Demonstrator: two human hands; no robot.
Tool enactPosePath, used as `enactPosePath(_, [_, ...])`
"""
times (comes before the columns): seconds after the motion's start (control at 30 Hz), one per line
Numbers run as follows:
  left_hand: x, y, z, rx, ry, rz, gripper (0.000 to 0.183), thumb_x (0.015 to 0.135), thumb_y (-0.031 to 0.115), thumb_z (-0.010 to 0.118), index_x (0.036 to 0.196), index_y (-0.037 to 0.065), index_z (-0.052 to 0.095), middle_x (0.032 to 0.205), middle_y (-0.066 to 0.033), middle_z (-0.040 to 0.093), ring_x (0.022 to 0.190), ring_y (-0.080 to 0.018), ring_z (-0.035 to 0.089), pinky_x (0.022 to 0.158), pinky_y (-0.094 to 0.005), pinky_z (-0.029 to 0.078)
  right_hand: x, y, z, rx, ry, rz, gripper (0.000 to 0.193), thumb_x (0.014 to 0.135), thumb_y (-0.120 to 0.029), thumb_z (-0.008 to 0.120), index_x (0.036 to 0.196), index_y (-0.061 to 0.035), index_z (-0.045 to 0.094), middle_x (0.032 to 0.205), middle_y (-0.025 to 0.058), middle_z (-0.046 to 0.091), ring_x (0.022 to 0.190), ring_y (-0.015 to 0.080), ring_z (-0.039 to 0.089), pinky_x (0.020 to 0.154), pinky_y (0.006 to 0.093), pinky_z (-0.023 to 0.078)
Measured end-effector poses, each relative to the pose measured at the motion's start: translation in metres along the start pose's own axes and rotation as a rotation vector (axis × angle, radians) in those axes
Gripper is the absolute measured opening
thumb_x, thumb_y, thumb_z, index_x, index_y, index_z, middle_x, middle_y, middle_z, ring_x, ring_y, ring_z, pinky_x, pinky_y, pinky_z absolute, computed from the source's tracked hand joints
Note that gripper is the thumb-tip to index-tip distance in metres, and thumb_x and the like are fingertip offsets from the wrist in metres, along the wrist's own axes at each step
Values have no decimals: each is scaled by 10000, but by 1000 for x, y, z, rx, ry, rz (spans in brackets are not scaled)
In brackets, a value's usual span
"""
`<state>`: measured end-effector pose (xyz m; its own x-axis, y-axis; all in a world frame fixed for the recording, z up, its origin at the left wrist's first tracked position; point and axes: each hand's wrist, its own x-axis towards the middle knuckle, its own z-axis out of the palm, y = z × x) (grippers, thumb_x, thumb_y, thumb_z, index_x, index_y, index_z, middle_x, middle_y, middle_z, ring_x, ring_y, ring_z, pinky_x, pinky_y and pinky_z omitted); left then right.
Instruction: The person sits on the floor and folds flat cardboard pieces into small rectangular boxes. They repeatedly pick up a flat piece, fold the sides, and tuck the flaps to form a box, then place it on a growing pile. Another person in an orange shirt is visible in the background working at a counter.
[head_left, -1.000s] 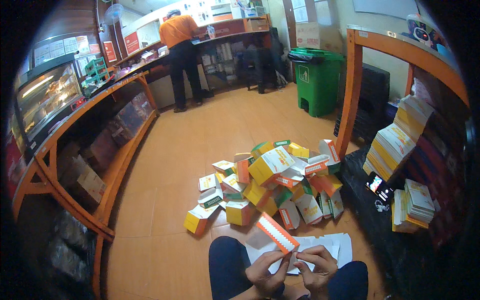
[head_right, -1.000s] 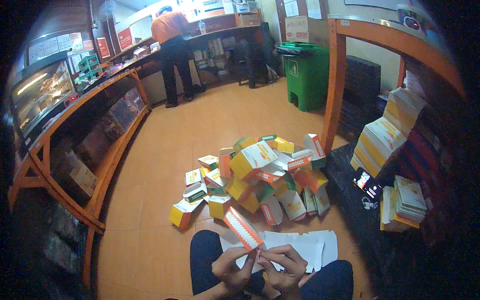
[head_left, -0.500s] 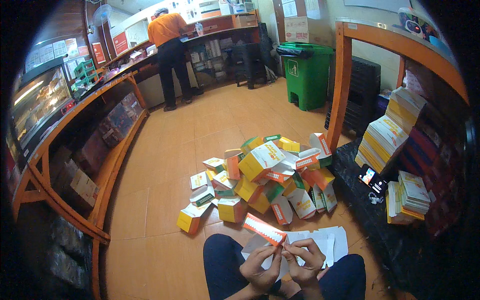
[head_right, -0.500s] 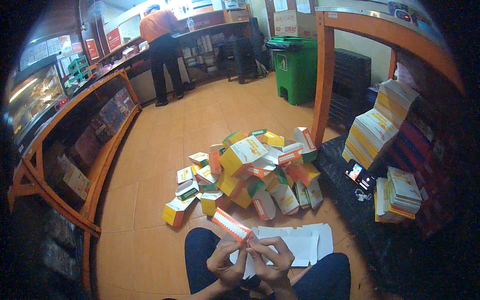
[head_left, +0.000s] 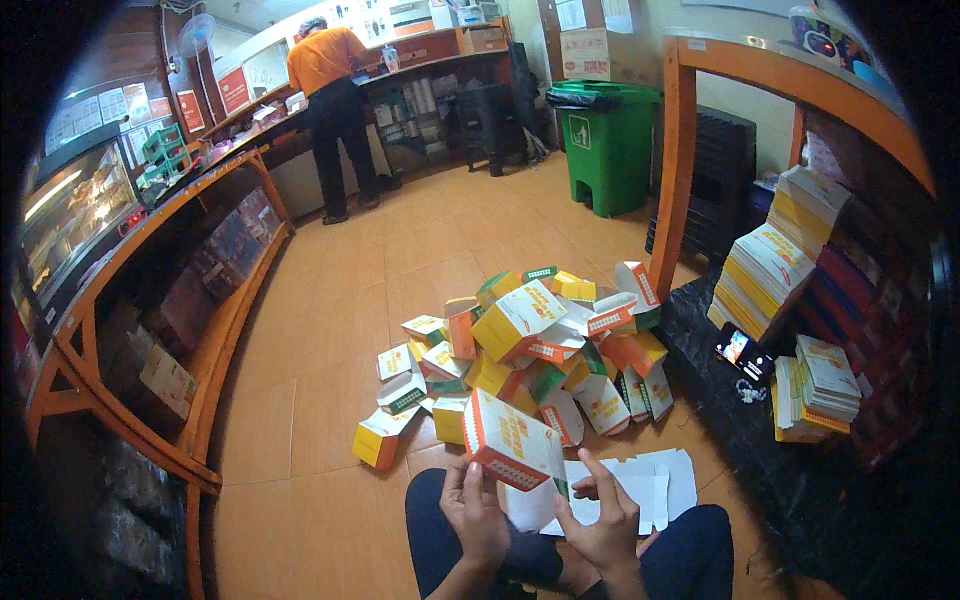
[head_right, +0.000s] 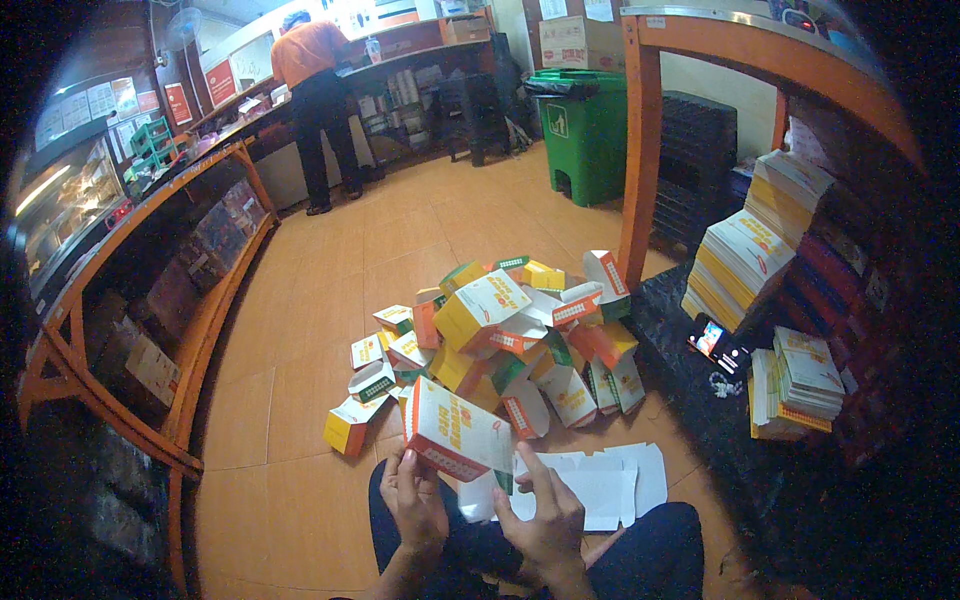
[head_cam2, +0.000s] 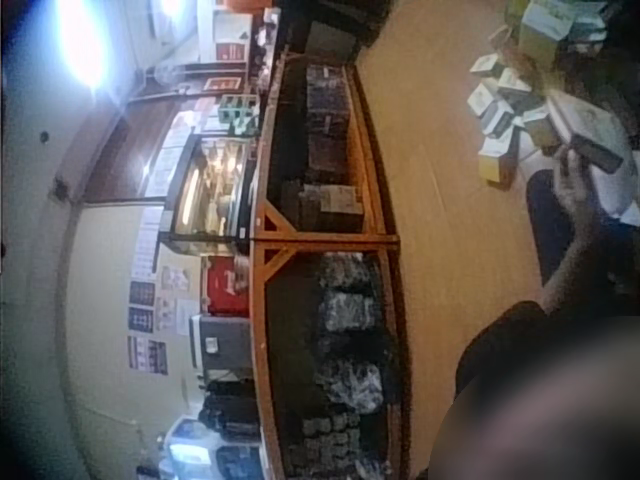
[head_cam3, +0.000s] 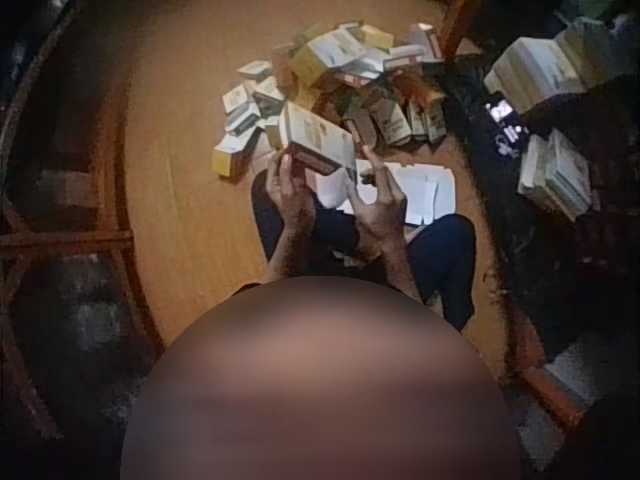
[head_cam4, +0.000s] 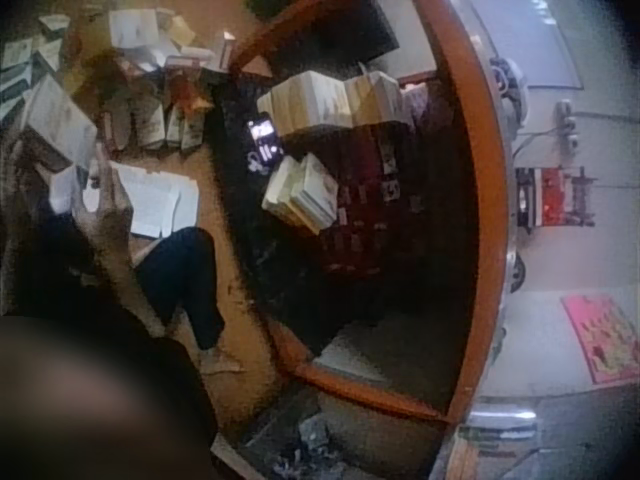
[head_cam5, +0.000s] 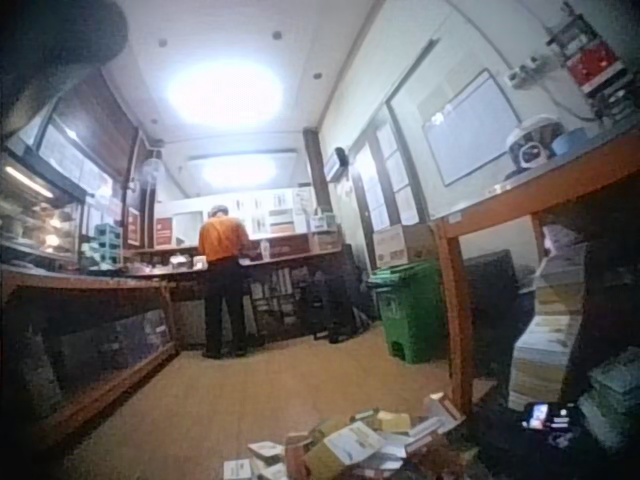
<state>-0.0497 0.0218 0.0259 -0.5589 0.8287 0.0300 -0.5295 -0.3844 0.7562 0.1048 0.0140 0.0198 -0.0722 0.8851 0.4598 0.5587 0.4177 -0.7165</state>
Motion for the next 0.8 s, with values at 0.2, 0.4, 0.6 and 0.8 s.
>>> enactPosePath(0.2, [4,-1,-3,-136,54,-293,258,1047,231,541,1210,31,532,1157,-84,615,1153,-173,598,972,-342,509,0,-8,0,-161,33,-109,552,742,-101,817,1266,-65,648,995,163,666,851,317,692,782,392,570])
enactPosePath(0.4, [-12,-4,5,-116,-175,-240,510,970,273,660,1343,17,424,1284,-100,572,1193,-257,600,1055,-446,490,2,-10,-1,-98,327,-121,296,788,118,707,1056,-8,693,918,155,681,821,312,699,719,376,566])
enactPosePath(0.6, [-23,4,3,328,-317,-387,365,941,193,728,1207,-33,623,1120,-88,684,1043,-152,639,882,-297,496,5,-22,-4,6,247,-334,382,793,106,730,1158,1,695,1048,180,726,853,305,717,739,360,582])
enactPosePath(0.8, [-22,6,-11,650,-325,-78,350,945,243,738,1191,5,666,1104,-92,714,1005,-193,675,870,-326,519,5,-21,-25,83,293,-118,237,803,37,759,1027,5,690,926,123,707,808,260,698,726,370,564])
